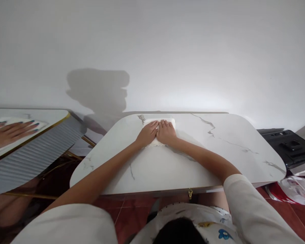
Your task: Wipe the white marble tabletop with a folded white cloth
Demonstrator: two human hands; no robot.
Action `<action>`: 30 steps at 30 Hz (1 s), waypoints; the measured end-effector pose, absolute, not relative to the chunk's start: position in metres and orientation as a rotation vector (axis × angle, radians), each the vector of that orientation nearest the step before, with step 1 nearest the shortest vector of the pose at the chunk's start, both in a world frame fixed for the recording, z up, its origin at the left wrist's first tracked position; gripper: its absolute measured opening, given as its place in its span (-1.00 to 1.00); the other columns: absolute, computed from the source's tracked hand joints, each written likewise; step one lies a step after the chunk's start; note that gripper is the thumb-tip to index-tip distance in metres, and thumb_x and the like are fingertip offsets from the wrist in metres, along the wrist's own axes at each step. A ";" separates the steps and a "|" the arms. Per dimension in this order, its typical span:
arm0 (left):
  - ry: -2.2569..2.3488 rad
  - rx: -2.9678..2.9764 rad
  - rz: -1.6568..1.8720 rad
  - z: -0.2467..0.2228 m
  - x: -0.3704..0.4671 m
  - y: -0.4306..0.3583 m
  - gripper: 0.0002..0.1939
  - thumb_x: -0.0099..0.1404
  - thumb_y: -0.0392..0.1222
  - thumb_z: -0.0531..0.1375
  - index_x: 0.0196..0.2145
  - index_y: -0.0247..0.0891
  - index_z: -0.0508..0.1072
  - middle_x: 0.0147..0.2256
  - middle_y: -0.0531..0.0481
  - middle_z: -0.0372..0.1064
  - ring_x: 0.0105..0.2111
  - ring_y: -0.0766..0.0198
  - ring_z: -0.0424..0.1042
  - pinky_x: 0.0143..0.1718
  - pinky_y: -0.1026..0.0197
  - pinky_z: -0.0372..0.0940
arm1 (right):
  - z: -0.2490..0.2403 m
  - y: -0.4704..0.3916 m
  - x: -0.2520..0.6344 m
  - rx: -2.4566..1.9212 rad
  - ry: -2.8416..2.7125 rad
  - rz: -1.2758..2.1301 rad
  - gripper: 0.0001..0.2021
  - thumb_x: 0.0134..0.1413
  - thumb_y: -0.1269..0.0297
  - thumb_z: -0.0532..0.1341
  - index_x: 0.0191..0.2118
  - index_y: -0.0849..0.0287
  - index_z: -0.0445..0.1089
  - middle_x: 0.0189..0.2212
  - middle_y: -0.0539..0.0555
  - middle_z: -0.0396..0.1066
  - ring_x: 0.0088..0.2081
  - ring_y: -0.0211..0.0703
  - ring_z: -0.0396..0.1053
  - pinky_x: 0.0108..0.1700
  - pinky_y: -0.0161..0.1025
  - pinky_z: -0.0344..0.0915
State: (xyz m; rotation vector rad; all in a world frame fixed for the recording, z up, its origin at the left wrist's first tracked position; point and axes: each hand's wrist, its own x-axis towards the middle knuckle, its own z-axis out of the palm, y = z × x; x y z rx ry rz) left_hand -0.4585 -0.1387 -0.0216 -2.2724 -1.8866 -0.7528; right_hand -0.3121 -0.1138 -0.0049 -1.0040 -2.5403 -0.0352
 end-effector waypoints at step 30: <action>-2.070 -2.217 -0.603 -0.014 -0.317 -0.215 -0.45 0.32 -0.26 -0.14 0.21 -0.54 0.17 0.24 -0.28 0.10 0.27 0.08 0.05 0.29 -0.02 -0.01 | 0.006 -0.170 -0.177 -0.844 -2.679 -0.059 -0.46 0.20 0.34 -0.04 0.24 0.54 0.13 0.25 0.34 0.11 0.27 0.10 0.04 0.28 -0.02 -0.05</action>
